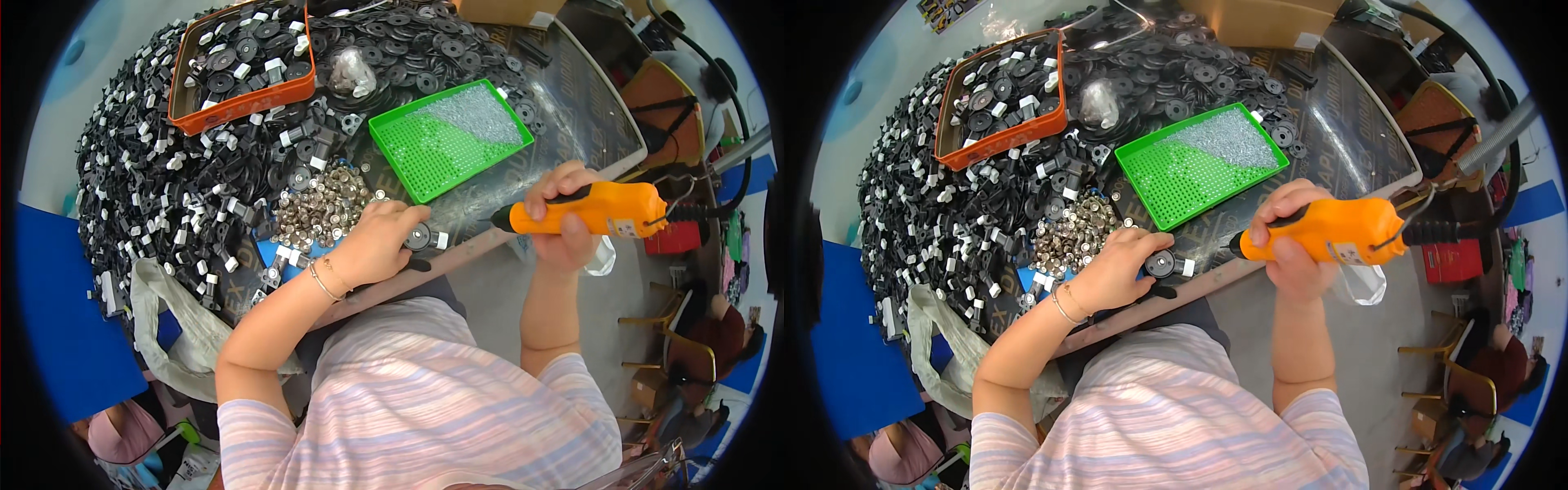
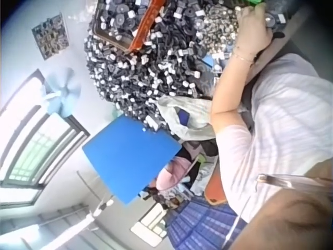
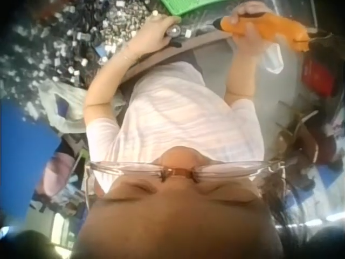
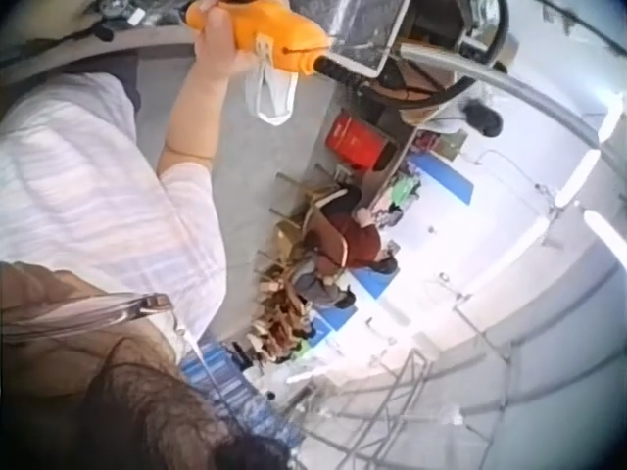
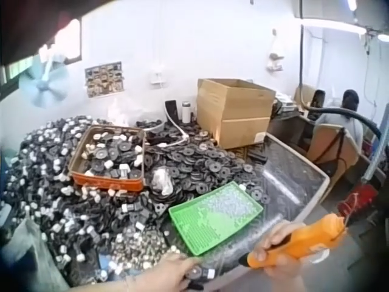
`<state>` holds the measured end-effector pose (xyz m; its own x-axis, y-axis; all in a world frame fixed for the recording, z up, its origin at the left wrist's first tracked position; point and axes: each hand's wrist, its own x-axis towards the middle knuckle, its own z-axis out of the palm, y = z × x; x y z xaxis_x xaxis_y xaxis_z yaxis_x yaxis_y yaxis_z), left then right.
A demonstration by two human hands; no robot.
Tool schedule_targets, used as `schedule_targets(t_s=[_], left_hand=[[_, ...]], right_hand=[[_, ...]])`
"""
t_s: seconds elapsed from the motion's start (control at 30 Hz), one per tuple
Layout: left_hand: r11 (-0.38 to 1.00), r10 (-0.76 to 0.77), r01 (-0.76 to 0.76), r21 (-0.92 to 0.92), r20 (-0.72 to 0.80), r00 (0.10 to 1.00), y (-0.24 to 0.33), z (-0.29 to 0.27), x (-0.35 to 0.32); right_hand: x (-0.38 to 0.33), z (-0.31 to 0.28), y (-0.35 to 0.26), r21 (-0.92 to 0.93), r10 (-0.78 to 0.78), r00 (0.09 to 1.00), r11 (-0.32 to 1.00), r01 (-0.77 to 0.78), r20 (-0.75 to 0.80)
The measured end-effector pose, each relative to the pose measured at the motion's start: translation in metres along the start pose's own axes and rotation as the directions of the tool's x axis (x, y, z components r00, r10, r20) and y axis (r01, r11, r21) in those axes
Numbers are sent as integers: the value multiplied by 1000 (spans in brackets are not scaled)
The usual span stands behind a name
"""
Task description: Assemble small mechanical or electronic components using an electric screwdriver at a factory workbench.
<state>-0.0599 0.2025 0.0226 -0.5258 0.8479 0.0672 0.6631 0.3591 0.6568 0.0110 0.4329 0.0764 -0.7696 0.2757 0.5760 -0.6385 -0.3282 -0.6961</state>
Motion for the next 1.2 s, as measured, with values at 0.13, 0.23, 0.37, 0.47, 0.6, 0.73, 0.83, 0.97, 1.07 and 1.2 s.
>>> schedule_targets(t_s=[0.13,0.23,0.37,0.47,0.6,0.73,0.83,0.97,1.07,1.2], left_hand=[[999,-29,31,21,-89,996,7,-4,-3],[989,-43,63,135,-147,988,7,-1,-3],[986,-64,84,144,-141,988,3,4,0],[988,-28,49,148,-139,990,2,5,2],[976,-46,68,206,-113,993,9,0,5],[976,-29,54,211,-121,992,11,-1,4],[978,-26,53,202,-130,991,13,1,4],[980,-13,37,197,-123,992,7,6,8],[982,-30,46,181,-93,995,6,4,9],[975,-103,113,194,-59,993,9,0,2]], right_hand=[[0,5,1,16,5,1000,1000,-5,10],[2,9,4,24,13,1000,1000,-13,11],[4,13,7,37,30,999,999,-30,16],[5,13,8,27,29,1000,999,-29,11],[5,12,8,24,22,1000,999,-22,-3],[4,11,5,-66,42,999,997,-42,0],[4,12,5,-64,44,999,997,-45,-13],[6,13,6,1,25,1000,1000,-25,-10],[5,14,7,-4,19,1000,1000,-19,-15],[12,8,8,-22,-14,1000,1000,14,-22]])
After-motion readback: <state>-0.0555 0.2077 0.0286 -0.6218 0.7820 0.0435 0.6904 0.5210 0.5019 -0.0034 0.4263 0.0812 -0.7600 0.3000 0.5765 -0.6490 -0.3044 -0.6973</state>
